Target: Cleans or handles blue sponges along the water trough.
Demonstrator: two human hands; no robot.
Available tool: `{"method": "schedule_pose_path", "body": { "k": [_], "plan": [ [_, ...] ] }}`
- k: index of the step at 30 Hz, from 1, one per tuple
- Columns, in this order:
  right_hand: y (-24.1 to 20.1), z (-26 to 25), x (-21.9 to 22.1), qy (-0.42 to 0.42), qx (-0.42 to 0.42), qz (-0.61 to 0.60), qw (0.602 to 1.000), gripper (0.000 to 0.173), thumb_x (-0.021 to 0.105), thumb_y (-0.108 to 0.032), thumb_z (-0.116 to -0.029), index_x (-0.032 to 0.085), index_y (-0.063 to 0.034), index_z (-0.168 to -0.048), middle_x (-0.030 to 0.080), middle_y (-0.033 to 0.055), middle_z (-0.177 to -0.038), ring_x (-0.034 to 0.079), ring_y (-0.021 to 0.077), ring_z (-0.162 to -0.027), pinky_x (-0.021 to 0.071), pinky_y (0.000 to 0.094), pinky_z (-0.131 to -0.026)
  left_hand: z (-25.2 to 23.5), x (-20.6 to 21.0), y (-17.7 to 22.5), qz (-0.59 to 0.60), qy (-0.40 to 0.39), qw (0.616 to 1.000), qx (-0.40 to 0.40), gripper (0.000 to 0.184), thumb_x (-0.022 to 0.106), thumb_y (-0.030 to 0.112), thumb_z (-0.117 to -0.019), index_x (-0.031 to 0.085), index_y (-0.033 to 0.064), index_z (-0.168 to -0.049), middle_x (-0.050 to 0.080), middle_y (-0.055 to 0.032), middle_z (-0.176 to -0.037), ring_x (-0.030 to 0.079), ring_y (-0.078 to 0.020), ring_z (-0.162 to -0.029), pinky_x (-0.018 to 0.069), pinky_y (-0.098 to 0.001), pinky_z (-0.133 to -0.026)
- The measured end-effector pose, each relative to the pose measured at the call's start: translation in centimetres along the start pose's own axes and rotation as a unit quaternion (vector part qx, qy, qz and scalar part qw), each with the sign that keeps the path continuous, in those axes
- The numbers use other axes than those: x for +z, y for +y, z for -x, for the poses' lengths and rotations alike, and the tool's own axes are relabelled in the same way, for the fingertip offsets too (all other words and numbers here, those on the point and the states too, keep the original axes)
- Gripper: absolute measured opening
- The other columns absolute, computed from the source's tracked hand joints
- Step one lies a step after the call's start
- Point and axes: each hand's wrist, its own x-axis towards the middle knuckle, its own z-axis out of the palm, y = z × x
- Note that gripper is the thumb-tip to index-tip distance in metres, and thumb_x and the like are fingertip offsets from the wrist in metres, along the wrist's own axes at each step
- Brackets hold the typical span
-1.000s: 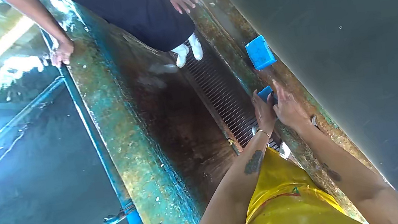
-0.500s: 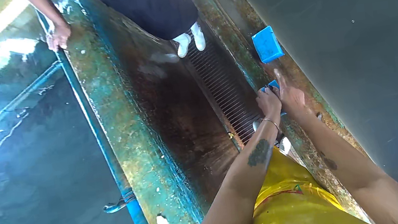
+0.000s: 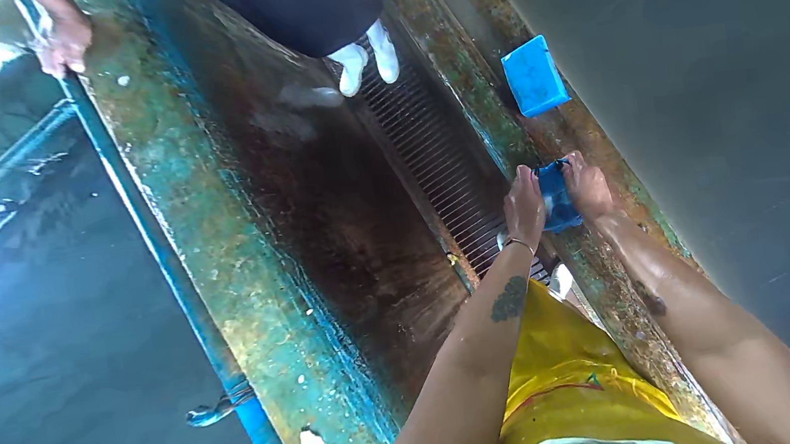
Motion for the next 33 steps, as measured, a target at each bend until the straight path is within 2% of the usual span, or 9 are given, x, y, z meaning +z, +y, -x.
{"method": "schedule_pose_path", "body": {
  "k": [4,8,10,12,17,20,23,28,33],
  "plan": [
    [0.8,0.1,0.2,0.025,-0.057,-0.086,0.994,0.034,0.042,-0.020,-0.1106,0.060,0.0011,-0.130,0.070,0.0268,-0.111,0.069,0.0446,-0.105,0.0518,0.0613,-0.091,0.1,-0.3,0.3,0.017,0.015,1.000,0.002,0.027,0.044,0.015,-0.1095,0.060,-0.0060,-0.117,0.069,-0.0254,-0.102,0.071,-0.0394,-0.094,0.0562,-0.0533,-0.084],
    [2.6,6.1,-4.1,0.068,-0.041,-0.064,0.995,0.035,0.049,-0.030,-0.1090,0.054,-0.0123,-0.139,0.069,0.0189,-0.104,0.069,0.0381,-0.083,0.0567,0.0612,-0.069,0.9,-1.8,1.2,0.101,-0.010,0.994,-0.031,0.031,0.042,0.017,-0.1104,0.054,0.0022,-0.135,0.067,-0.0234,-0.120,0.068,-0.0370,-0.109,0.0541,-0.0533,-0.094],
    [5.6,9.8,-5.8,0.106,0.025,-0.010,0.994,0.036,0.055,-0.026,-0.1059,0.056,-0.0069,-0.136,0.069,0.0207,-0.113,0.069,0.0395,-0.096,0.0554,0.0630,-0.081,1.3,-1.9,1.1,0.122,-0.003,0.992,-0.032,0.034,0.041,0.014,-0.1102,0.055,0.0065,-0.141,0.064,-0.0209,-0.130,0.064,-0.0339,-0.117,0.0508,-0.0506,-0.101],
    [9.1,13.9,-6.1,0.077,0.103,0.045,0.991,0.045,0.060,-0.033,-0.1021,0.058,-0.0006,-0.134,0.065,0.0248,-0.122,0.066,0.0420,-0.109,0.0519,0.0632,-0.090,1.7,-2.0,1.2,0.129,0.005,0.991,-0.026,0.032,0.043,0.016,-0.1100,0.061,0.0079,-0.136,0.063,-0.0207,-0.126,0.063,-0.0331,-0.114,0.0512,-0.0496,-0.098],
    [14.3,20.5,-2.1,0.001,0.151,0.096,0.984,0.054,0.073,-0.029,-0.0938,0.056,0.0011,-0.135,0.060,0.0273,-0.131,0.061,0.0439,-0.120,0.0520,0.0593,-0.094,2.1,-2.5,1.2,0.244,-0.069,0.965,-0.065,0.043,0.052,0.028,-0.1071,0.051,0.0082,-0.145,0.051,-0.0266,-0.138,0.053,-0.0364,-0.126,0.0458,-0.0514,-0.104],
    [14.4,20.6,-1.0,0.017,0.153,0.121,0.981,0.046,0.067,-0.020,-0.0974,0.055,-0.0025,-0.138,0.058,0.0259,-0.135,0.062,0.0436,-0.119,0.0545,0.0580,-0.090,2.0,-3.9,1.6,0.280,-0.128,0.948,-0.082,0.053,0.059,0.019,-0.1012,0.044,0.0094,-0.151,0.042,-0.0294,-0.146,0.051,-0.0388,-0.127,0.0479,-0.0527,-0.100],
    [14.7,20.5,-0.7,0.045,0.148,0.128,0.980,0.053,0.070,-0.022,-0.0957,0.052,-0.0033,-0.141,0.053,0.0273,-0.139,0.060,0.0435,-0.122,0.0550,0.0545,-0.093,2.0,-4.4,1.9,0.284,-0.118,0.950,-0.052,0.064,0.063,0.007,-0.0989,0.038,0.0171,-0.157,0.046,-0.0266,-0.141,0.063,-0.0348,-0.106,0.0599,-0.0459,-0.076],
    [14.3,20.1,-1.1,-0.008,0.135,0.215,0.967,0.039,0.065,-0.027,-0.0984,0.063,0.0007,-0.126,0.054,0.0284,-0.139,0.054,0.0430,-0.132,0.0520,0.0544,-0.098,3.5,-2.8,0.8,0.190,0.007,0.979,0.069,0.030,0.062,-0.004,-0.0946,0.062,0.0026,-0.124,0.052,-0.0257,-0.134,0.051,-0.0355,-0.127,0.0474,-0.0444,-0.104],
    [13.1,20.1,-2.1,-0.005,0.180,0.145,0.973,0.042,0.060,-0.027,-0.0999,0.058,0.0010,-0.131,0.062,0.0232,-0.131,0.063,0.0385,-0.120,0.0535,0.0545,-0.094,2.8,-5.1,2.8,-0.018,-0.082,0.996,0.007,0.032,0.065,0.014,-0.0939,0.061,0.0115,-0.126,0.038,-0.0215,-0.154,0.053,-0.0385,-0.128,0.0518,-0.0478,-0.099]
  ]
}}
